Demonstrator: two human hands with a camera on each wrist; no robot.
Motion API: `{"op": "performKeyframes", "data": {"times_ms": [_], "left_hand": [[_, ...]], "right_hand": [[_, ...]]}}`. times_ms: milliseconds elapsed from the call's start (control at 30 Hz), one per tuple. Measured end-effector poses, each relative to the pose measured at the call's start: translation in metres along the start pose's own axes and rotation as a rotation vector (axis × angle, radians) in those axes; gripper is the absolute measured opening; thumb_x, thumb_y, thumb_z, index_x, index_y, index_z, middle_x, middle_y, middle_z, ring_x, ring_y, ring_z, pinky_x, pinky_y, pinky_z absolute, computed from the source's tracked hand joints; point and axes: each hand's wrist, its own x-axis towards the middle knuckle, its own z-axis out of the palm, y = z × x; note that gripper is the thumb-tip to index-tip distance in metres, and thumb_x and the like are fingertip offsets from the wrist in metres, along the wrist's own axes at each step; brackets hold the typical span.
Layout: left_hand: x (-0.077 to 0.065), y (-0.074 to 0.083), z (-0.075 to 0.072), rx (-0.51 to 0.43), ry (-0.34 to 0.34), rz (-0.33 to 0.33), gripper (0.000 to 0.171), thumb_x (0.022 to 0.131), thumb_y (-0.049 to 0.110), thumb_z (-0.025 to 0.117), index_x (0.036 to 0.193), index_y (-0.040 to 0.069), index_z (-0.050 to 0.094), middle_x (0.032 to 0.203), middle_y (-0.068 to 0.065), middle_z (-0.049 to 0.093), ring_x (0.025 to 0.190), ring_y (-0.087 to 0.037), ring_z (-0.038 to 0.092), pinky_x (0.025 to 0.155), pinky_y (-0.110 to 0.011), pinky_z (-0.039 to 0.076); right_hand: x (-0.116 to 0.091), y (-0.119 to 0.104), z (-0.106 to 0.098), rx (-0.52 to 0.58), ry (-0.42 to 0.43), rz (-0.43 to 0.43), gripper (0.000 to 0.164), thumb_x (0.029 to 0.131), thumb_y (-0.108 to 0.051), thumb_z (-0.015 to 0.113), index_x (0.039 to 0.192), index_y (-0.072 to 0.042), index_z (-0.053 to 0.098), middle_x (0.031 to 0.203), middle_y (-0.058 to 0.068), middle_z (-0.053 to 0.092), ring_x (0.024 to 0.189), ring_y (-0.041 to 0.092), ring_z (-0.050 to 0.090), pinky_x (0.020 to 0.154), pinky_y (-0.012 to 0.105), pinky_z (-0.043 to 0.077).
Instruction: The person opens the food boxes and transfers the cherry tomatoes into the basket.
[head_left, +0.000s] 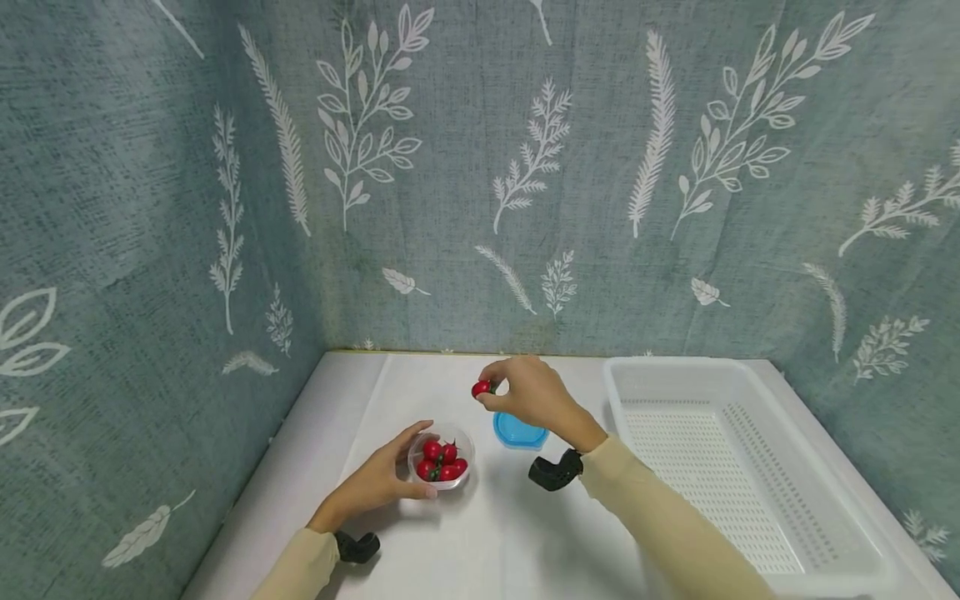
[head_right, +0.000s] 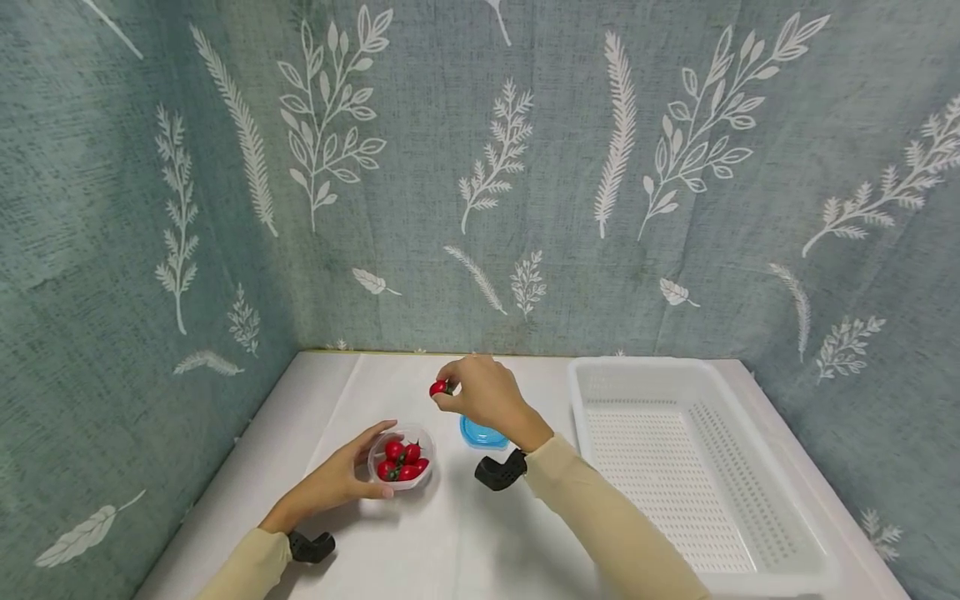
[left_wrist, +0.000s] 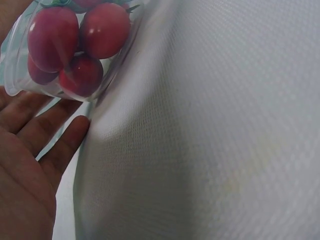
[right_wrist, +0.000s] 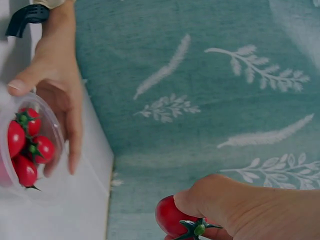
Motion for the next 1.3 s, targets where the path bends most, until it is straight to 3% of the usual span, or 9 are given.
{"op": "performKeyframes", "data": {"times_ms": [200, 400, 567, 833, 1133, 1300], "left_hand": [[0.003, 0.002, 0.003, -0.001, -0.014, 0.034, 0.105, 0.078, 0.035, 0.092, 0.162, 0.02, 0.03, 0.158, -0.007, 0.046, 0.15, -0.038, 0.032, 0.119, -0.064, 0.023], [0.004, 0.003, 0.002, 0.026, -0.011, 0.043, 0.105, 0.078, 0.035, 0.092, 0.162, 0.025, 0.03, 0.162, -0.008, 0.039, 0.15, -0.038, 0.032, 0.119, -0.061, 0.025], [0.003, 0.003, 0.001, 0.025, -0.003, 0.037, 0.106, 0.077, 0.035, 0.093, 0.162, 0.027, 0.03, 0.161, -0.006, 0.042, 0.15, -0.037, 0.032, 0.12, -0.062, 0.022], [0.001, 0.001, 0.0, 0.04, -0.001, 0.042, 0.106, 0.078, 0.035, 0.092, 0.162, 0.024, 0.03, 0.16, -0.008, 0.042, 0.15, -0.039, 0.032, 0.119, -0.063, 0.023], [-0.002, 0.001, -0.001, 0.054, 0.011, 0.012, 0.106, 0.077, 0.037, 0.092, 0.162, 0.024, 0.031, 0.161, -0.011, 0.04, 0.148, -0.042, 0.033, 0.118, -0.065, 0.024], [-0.002, 0.001, -0.001, 0.048, 0.011, 0.015, 0.107, 0.077, 0.037, 0.093, 0.162, 0.022, 0.031, 0.161, -0.011, 0.041, 0.149, -0.042, 0.033, 0.119, -0.063, 0.025]], "right_hand": [[-0.004, 0.008, -0.016, -0.008, 0.017, 0.031, 0.011, 0.093, -0.025, 0.077, 0.102, -0.019, 0.08, 0.092, -0.005, 0.075, 0.052, 0.009, 0.041, 0.047, 0.024, 0.026], [-0.009, 0.02, -0.026, -0.015, 0.011, 0.048, 0.011, 0.094, -0.026, 0.076, 0.103, -0.021, 0.08, 0.093, -0.004, 0.075, 0.048, 0.009, 0.036, 0.046, 0.024, 0.026], [-0.014, 0.03, -0.034, 0.007, 0.009, 0.063, 0.015, 0.094, -0.028, 0.075, 0.107, -0.02, 0.079, 0.093, -0.004, 0.075, 0.051, 0.009, 0.043, 0.047, 0.025, 0.032], [-0.033, 0.054, -0.054, 0.025, 0.038, 0.181, 0.034, 0.095, -0.031, 0.075, 0.123, -0.012, 0.075, 0.099, 0.0, 0.074, 0.074, 0.016, 0.058, 0.057, 0.031, 0.048], [-0.064, 0.095, -0.07, 0.019, 0.108, 0.199, 0.021, 0.094, -0.022, 0.076, 0.113, -0.013, 0.078, 0.099, 0.003, 0.075, 0.067, 0.017, 0.056, 0.053, 0.033, 0.045], [-0.082, 0.116, -0.08, 0.002, 0.134, 0.225, 0.026, 0.094, -0.019, 0.076, 0.117, -0.006, 0.076, 0.101, 0.008, 0.076, 0.07, 0.017, 0.056, 0.055, 0.033, 0.046]]}}
